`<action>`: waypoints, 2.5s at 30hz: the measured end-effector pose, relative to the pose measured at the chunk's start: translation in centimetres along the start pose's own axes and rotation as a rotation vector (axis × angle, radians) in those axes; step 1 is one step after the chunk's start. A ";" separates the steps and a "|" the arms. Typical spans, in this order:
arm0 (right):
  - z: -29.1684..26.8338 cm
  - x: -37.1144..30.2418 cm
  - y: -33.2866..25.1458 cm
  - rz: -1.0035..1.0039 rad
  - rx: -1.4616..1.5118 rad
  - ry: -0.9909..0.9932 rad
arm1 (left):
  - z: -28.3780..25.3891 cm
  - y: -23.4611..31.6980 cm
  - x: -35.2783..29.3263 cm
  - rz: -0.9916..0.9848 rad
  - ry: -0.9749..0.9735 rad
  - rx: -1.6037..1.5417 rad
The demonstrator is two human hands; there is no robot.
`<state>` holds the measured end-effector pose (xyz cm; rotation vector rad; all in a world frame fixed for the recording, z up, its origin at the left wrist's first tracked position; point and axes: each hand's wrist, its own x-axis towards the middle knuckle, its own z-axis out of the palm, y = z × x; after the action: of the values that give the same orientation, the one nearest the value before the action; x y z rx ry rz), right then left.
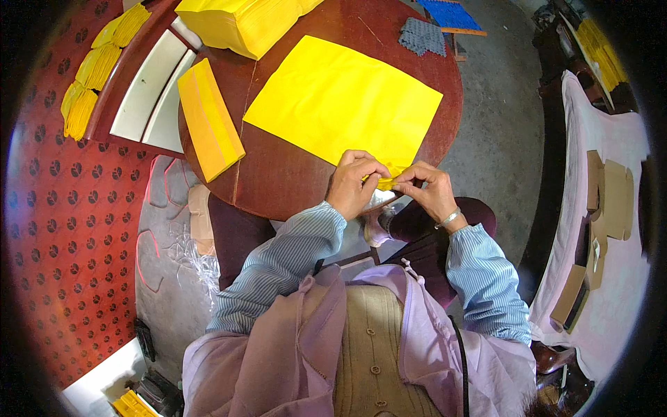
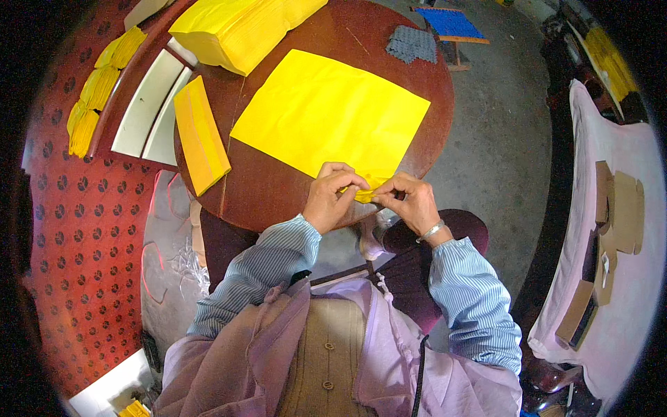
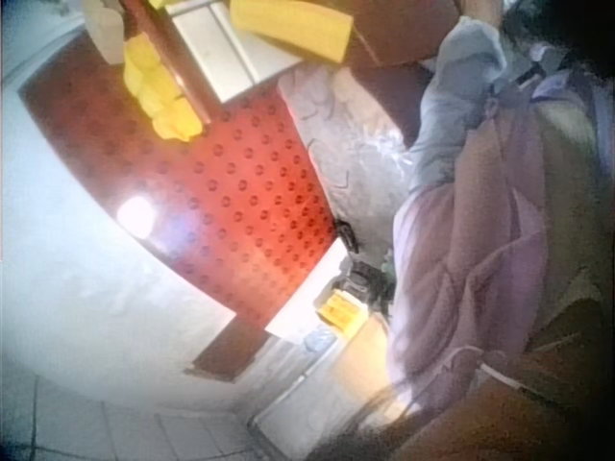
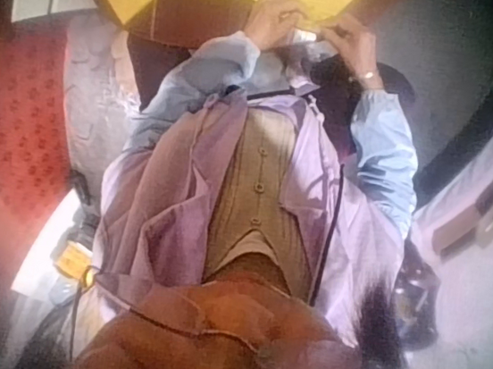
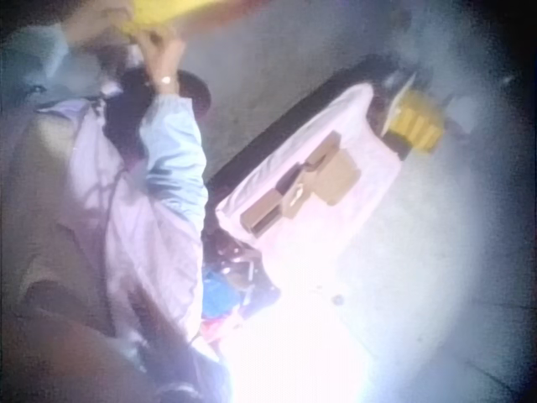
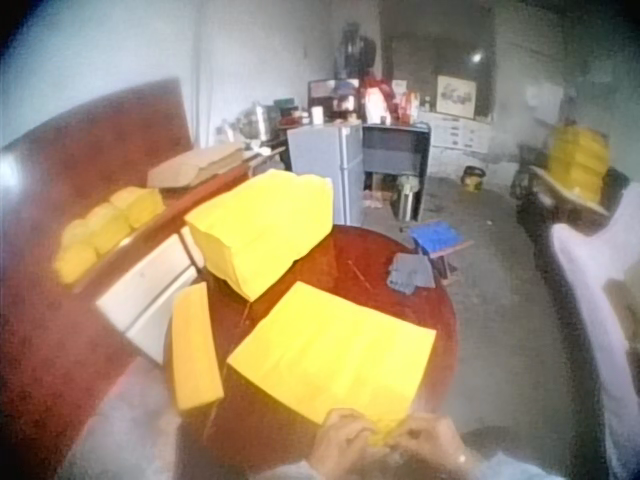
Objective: The person folds a yellow sheet of paper on a round wooden table, repeatedly creasing edges and stacking the folded pieces. The person handles the paper by hand without tools, smoothing folds and aligning edges throughout the clip.
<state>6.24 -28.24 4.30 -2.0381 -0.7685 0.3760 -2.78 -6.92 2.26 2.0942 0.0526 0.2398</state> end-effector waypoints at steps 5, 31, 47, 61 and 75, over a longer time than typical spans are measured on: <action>0.1 0.2 -0.3 0.012 0.027 0.012 | -0.3 0.2 -0.1 0.036 -0.014 0.030; 0.1 -0.1 -0.2 -0.006 -0.009 -0.002 | 0.4 -0.6 -0.1 0.029 0.028 0.003; 0.1 0.0 -0.4 0.021 0.025 0.009 | 0.1 -0.2 -0.1 0.047 0.009 0.020; 0.0 0.0 -0.4 0.027 0.008 0.001 | -0.1 -0.1 -0.2 0.038 -0.015 0.040; 1.1 1.3 -0.5 -0.024 0.016 0.167 | 0.2 -0.5 0.0 0.134 0.029 0.073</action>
<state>6.43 -26.47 4.09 -2.0145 -0.6841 0.1946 -2.75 -6.84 1.75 2.1701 -0.0631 0.3539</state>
